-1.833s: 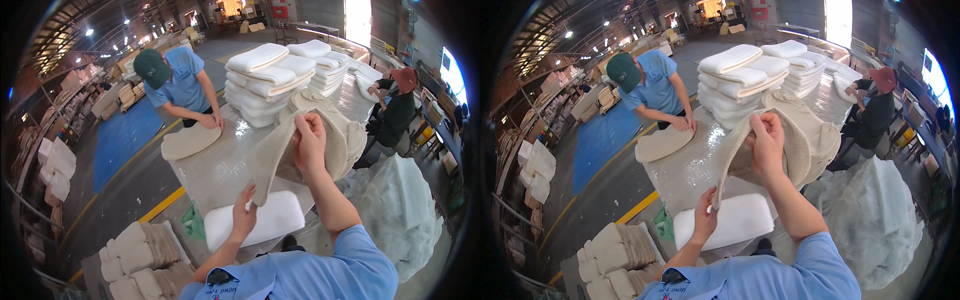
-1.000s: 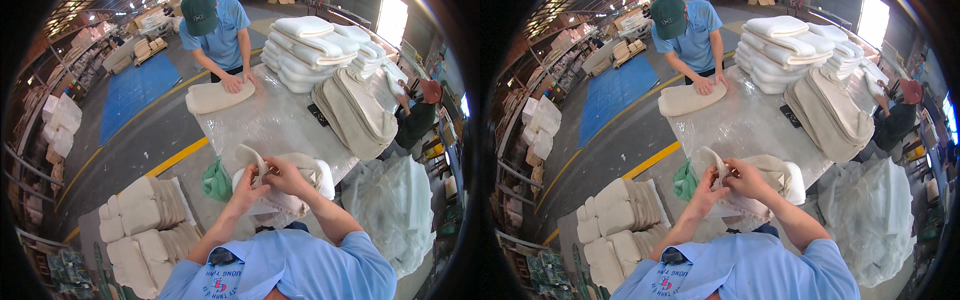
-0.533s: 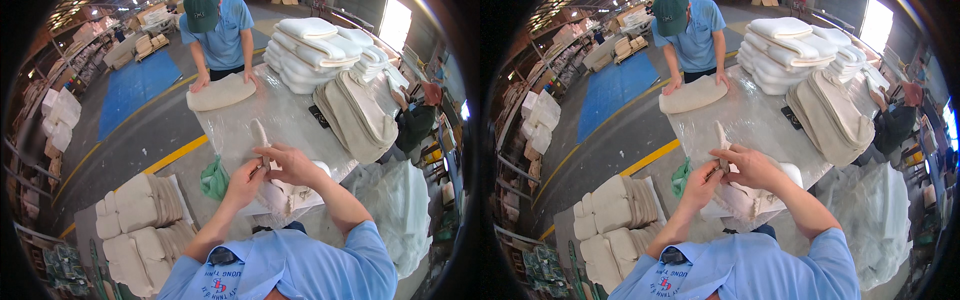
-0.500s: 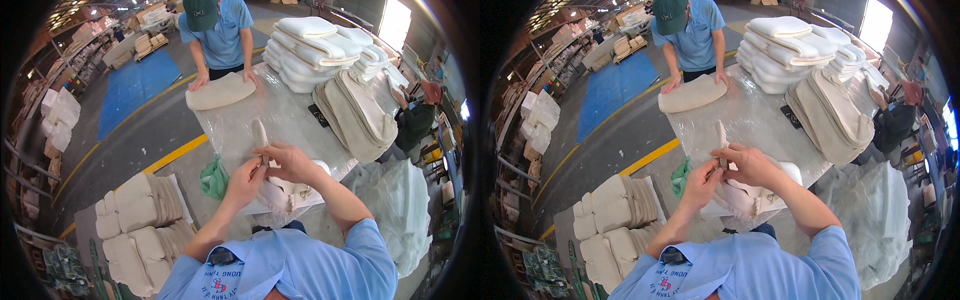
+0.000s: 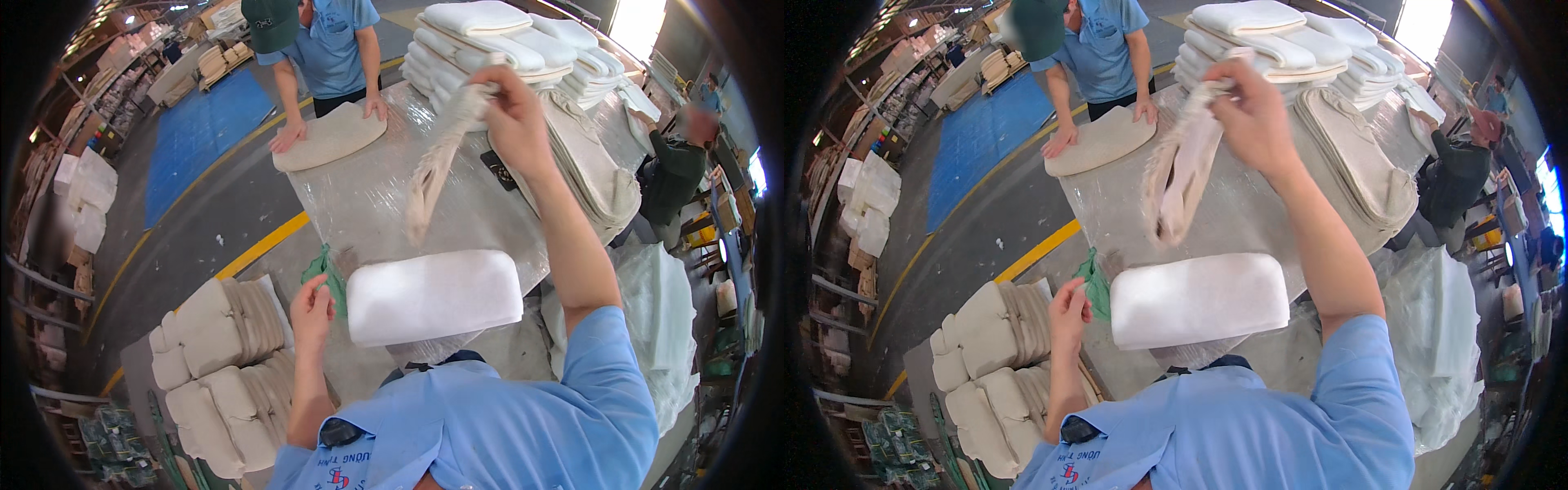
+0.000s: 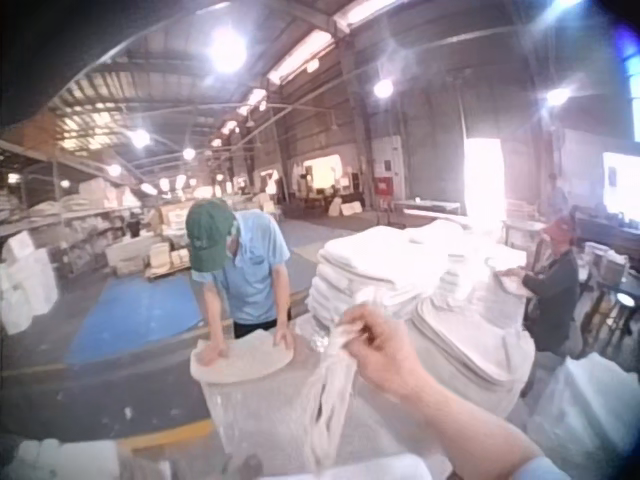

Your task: The person inserts white foam inserts into beige fabric cushion covers, aligns edges, and stacks the finished cushions on a table. A coworker performs similar actions nearby.

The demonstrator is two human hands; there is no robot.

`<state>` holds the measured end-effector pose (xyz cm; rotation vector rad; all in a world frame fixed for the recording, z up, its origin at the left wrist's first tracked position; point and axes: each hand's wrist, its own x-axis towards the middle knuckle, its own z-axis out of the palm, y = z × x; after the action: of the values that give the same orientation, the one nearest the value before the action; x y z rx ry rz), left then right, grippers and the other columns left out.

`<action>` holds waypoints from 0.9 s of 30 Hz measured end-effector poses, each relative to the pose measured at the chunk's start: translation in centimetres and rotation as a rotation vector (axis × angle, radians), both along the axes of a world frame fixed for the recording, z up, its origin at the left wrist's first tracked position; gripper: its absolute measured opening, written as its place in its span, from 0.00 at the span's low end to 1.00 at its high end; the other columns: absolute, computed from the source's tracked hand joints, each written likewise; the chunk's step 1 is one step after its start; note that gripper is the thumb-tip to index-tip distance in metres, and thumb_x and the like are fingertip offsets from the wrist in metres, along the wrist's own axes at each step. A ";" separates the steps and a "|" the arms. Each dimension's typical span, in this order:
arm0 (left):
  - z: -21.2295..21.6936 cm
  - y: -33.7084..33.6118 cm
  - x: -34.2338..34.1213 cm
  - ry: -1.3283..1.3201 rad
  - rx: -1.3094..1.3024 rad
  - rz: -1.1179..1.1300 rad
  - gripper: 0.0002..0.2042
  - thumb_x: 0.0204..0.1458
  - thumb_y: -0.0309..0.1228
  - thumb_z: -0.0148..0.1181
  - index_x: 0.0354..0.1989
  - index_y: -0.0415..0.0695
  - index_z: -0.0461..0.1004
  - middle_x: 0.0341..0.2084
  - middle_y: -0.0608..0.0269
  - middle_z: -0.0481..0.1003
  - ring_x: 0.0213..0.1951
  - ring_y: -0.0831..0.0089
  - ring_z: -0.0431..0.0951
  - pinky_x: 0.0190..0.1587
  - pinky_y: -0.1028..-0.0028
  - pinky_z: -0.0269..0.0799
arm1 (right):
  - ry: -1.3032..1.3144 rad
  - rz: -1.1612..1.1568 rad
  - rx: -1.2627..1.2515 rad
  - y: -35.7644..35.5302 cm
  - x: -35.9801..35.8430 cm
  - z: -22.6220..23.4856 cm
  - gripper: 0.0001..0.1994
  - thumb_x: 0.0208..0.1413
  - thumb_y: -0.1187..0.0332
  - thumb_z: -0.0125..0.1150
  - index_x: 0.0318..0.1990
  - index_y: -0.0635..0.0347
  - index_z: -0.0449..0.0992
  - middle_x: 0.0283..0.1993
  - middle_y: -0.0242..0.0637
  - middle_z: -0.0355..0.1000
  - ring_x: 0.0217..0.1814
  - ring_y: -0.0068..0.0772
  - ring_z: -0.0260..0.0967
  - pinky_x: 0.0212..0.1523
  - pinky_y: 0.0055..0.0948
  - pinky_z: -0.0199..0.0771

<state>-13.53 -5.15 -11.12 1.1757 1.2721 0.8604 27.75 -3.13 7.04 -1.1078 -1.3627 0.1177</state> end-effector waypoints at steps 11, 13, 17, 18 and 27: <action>-8.4 1.6 0.2 0.177 -0.179 0.127 0.16 0.70 0.34 0.56 0.61 0.41 0.76 0.41 0.65 0.78 0.40 0.77 0.76 0.41 0.71 0.73 | 0.177 -0.491 -0.903 -16.0 11.7 -27.7 0.22 0.61 0.65 0.67 0.62 0.59 0.77 0.49 0.37 0.79 0.45 0.36 0.78 0.48 0.35 0.77; -10.7 3.4 1.6 0.197 -0.268 0.079 0.20 0.71 0.39 0.54 0.65 0.42 0.72 0.48 0.62 0.77 0.45 0.74 0.77 0.45 0.66 0.75 | 0.298 -0.437 -1.113 -18.3 12.7 -30.2 0.22 0.66 0.57 0.64 0.62 0.57 0.77 0.50 0.36 0.79 0.42 0.31 0.76 0.43 0.33 0.75; -13.0 5.9 2.0 0.076 -0.501 0.176 0.26 0.73 0.47 0.49 0.70 0.40 0.66 0.57 0.57 0.76 0.53 0.66 0.77 0.55 0.63 0.74 | 0.684 -0.224 -1.333 -14.8 7.8 -32.7 0.27 0.71 0.43 0.54 0.59 0.59 0.79 0.47 0.36 0.79 0.42 0.30 0.74 0.43 0.34 0.75; -13.2 6.4 3.5 -0.038 -0.533 0.198 0.27 0.73 0.48 0.49 0.70 0.39 0.65 0.57 0.56 0.76 0.55 0.64 0.77 0.59 0.64 0.73 | 0.691 -0.246 -1.327 -14.6 7.7 -32.8 0.30 0.72 0.41 0.52 0.59 0.60 0.79 0.46 0.37 0.79 0.43 0.31 0.74 0.44 0.34 0.75; -9.0 2.2 4.4 -0.201 -0.321 0.339 0.24 0.76 0.46 0.45 0.61 0.36 0.74 0.53 0.53 0.77 0.54 0.64 0.77 0.59 0.64 0.73 | 0.718 -0.408 -0.938 -18.3 3.2 -30.4 0.28 0.75 0.45 0.48 0.47 0.66 0.81 0.43 0.37 0.78 0.44 0.27 0.71 0.46 0.30 0.71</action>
<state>-9.12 -2.98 -20.12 0.6133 1.4012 0.9505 31.00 -21.38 -23.35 -1.8502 -0.3713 0.8299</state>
